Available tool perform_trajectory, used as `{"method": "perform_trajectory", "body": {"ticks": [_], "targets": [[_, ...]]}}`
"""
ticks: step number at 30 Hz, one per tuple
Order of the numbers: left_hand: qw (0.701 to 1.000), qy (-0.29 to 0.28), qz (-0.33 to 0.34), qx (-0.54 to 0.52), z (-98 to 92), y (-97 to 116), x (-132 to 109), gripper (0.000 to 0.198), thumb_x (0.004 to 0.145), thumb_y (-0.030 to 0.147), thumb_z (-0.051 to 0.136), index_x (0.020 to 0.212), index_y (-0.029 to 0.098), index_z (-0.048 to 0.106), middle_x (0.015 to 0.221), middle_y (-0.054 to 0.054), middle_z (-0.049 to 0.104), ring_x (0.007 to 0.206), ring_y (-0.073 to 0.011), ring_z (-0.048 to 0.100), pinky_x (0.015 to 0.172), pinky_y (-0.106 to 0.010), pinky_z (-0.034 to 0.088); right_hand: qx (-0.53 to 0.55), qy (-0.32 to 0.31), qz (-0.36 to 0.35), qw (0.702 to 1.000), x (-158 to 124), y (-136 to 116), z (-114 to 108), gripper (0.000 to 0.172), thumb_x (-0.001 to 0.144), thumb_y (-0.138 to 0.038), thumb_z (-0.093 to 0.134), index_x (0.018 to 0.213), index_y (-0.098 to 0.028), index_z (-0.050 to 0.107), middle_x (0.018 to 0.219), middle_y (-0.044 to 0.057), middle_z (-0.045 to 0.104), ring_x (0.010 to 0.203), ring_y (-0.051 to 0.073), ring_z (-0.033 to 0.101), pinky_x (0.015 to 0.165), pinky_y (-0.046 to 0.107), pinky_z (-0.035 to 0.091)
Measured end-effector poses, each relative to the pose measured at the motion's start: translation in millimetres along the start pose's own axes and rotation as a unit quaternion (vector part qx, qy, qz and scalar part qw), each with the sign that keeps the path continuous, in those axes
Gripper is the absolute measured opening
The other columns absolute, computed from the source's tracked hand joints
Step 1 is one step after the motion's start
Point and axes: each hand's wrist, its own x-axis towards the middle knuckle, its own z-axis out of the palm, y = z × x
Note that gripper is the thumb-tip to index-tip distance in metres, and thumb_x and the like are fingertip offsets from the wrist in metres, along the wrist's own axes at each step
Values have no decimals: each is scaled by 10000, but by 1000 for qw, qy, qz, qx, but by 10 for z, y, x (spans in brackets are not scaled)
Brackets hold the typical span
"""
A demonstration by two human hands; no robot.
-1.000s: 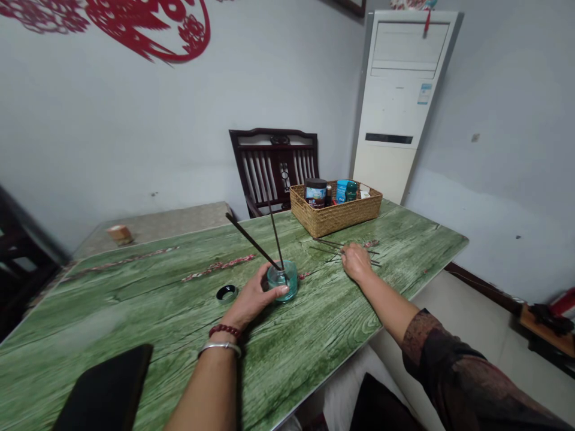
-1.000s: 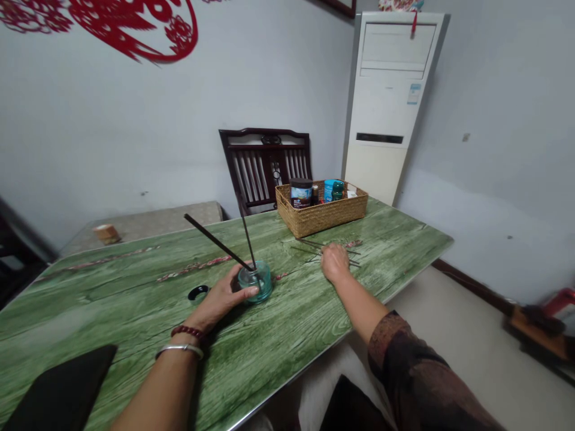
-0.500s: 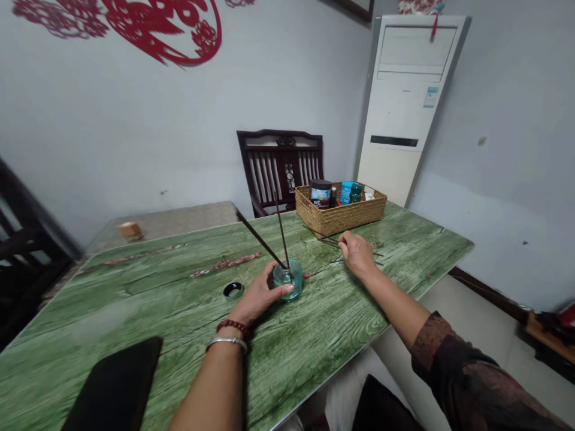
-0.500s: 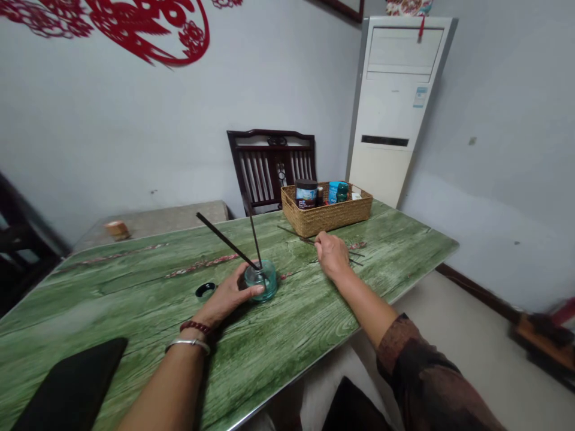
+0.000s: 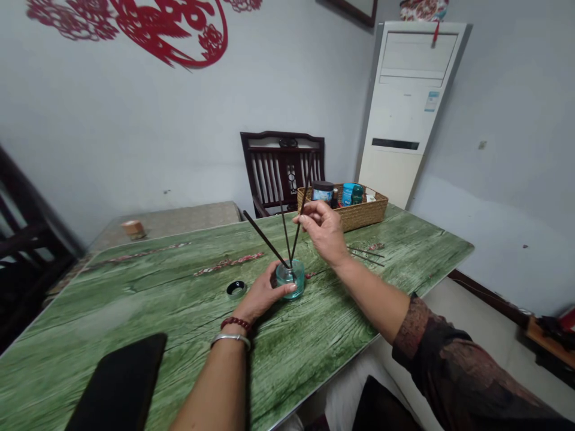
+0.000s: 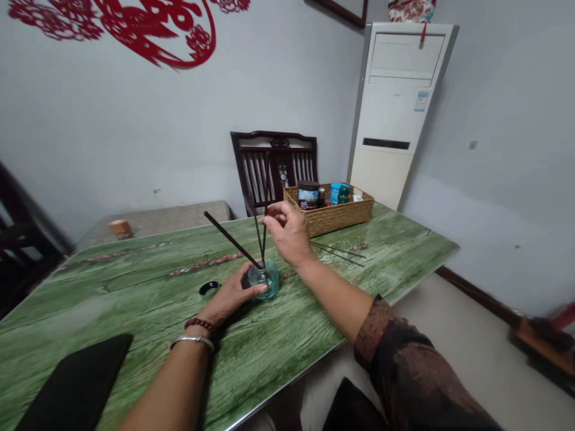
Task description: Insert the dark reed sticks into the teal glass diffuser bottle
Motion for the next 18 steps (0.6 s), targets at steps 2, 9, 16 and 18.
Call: {"method": "perform_trajectory", "body": {"ticks": [2, 9, 16, 18], "targets": [[1000, 1, 0, -1, 3, 12, -1, 767, 645, 553, 824, 1288, 192, 616, 1250, -128, 766, 1184, -361, 697, 1112, -513, 490, -35, -8, 14, 999, -25, 83, 67, 120, 882, -318, 681, 922, -234, 605, 839, -24, 693, 833, 165, 747, 737, 277, 567], [1000, 0, 4, -3, 4, 3, 4, 799, 642, 569, 827, 1315, 186, 629, 1258, -130, 764, 1207, -368, 684, 1109, -515, 494, -85, -37, 85, 992, -134, 312, 134, 78, 837, -209, 662, 878, -238, 602, 703, -65, 680, 750, 177, 753, 720, 278, 553], [1000, -4, 5, -1, -1, 10, 2, 788, 645, 584, 818, 1300, 189, 627, 1239, -120, 769, 1192, -366, 686, 1104, -517, 494, -173, -63, 84, 979, -301, 377, 107, 74, 824, -241, 714, 885, -227, 675, 815, -22, 738, 763, 174, 705, 759, 293, 533], [1000, -6, 0, 2, -2, 13, 2, 784, 644, 588, 818, 1287, 183, 626, 1234, -126, 770, 1186, -368, 689, 1101, -518, 495, -207, -52, 61, 975, -288, 367, -18, 92, 846, -285, 712, 914, -225, 700, 867, -9, 755, 775, 172, 684, 797, 299, 528]]}}
